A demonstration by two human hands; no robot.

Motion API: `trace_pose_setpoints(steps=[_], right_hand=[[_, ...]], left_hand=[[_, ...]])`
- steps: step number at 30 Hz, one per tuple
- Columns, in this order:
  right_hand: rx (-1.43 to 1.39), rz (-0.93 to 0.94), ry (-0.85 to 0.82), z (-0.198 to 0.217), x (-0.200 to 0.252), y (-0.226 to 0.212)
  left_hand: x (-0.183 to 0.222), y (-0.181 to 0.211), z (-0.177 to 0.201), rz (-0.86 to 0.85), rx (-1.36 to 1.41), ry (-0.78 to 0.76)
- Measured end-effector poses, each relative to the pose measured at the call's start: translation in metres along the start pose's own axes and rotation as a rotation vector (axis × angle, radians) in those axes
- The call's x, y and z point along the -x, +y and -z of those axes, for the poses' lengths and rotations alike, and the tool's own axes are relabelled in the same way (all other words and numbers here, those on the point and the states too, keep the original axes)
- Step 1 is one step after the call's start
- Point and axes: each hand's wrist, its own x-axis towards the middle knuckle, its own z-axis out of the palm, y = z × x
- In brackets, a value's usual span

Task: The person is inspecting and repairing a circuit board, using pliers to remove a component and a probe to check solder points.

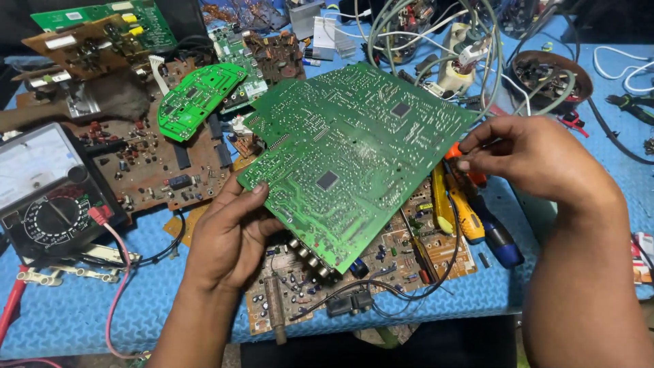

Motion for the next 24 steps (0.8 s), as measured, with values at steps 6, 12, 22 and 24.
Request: trace_pose_setpoints(steps=[6,12,22,24], right_hand=[[-0.34,0.103,-0.035,-0.009,0.001,0.019],[0.095,0.169,-0.023,-0.034,-0.004,-0.002],[0.235,0.249,-0.055,-0.042,-0.005,-0.005],[0.197,0.278,-0.019,-0.043,-0.005,0.002]], left_hand=[[0.004,0.019,-0.017,-0.002,0.016,-0.029],[0.0,0.04,-0.03,-0.12,-0.151,0.008],[-0.017,0.06,-0.041,-0.185,-0.321,0.09],[-0.024,0.058,-0.037,-0.177,-0.307,0.154]])
